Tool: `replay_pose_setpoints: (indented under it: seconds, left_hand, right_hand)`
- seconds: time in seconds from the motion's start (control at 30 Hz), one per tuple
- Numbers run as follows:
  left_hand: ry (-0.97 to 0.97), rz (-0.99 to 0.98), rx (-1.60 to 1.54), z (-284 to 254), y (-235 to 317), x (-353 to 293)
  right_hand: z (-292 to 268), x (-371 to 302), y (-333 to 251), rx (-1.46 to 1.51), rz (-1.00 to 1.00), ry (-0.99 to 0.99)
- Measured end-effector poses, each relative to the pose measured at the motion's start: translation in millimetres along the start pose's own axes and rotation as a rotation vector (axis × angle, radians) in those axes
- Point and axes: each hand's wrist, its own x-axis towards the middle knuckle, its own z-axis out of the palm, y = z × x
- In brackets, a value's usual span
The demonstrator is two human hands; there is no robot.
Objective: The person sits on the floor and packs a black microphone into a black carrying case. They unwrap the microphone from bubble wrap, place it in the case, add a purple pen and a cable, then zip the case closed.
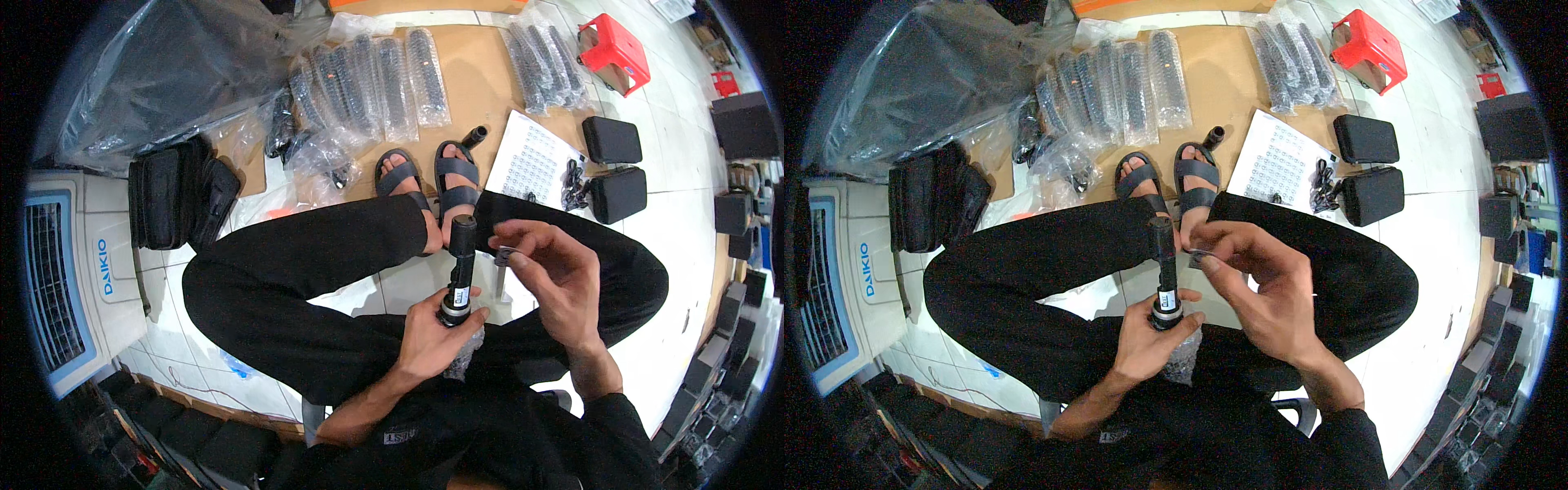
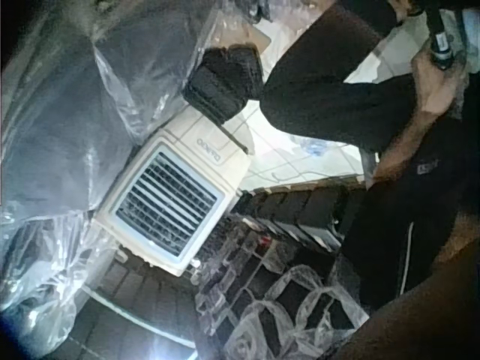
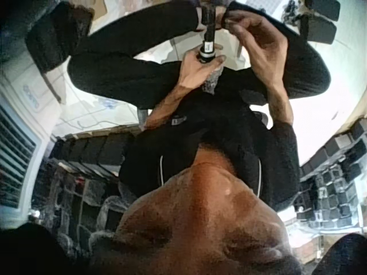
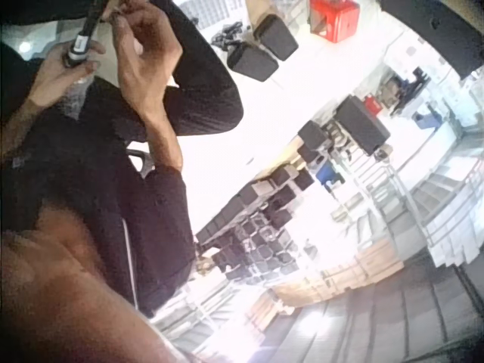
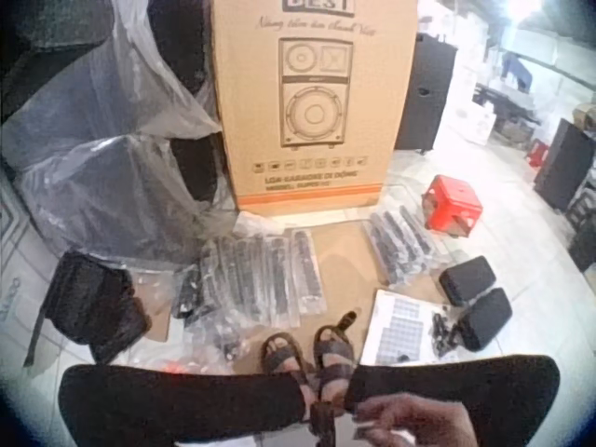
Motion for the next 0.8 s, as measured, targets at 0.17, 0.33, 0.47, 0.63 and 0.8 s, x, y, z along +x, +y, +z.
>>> replay_pose_setpoints:
  seconds: [0.17, 0.33, 0.47, 0.63, 0.8]
  left_hand:
    - [0.035, 0.100, 0.000, 6, -9, 1]
    - [0.015, 0.077, -0.003, 7, -10, 1]
    - [0.002, 0.067, 0.034, 6, -8, -1]
    - [-0.001, 0.069, 0.047, 6, -8, 0]
    - [0.020, 0.116, 0.056, 8, -10, 0]
  right_hand:
    - [12, 8, 0, -0.032, 0.028, -0.034]
    - [17, 11, -2, -0.083, 0.068, 0.015]
    - [15, 12, 1, -0.093, 0.085, -0.008]
    - [14, 12, 7, -0.097, 0.030, 0.019]
    - [15, 12, 5, -0.084, -0.001, 0.037]
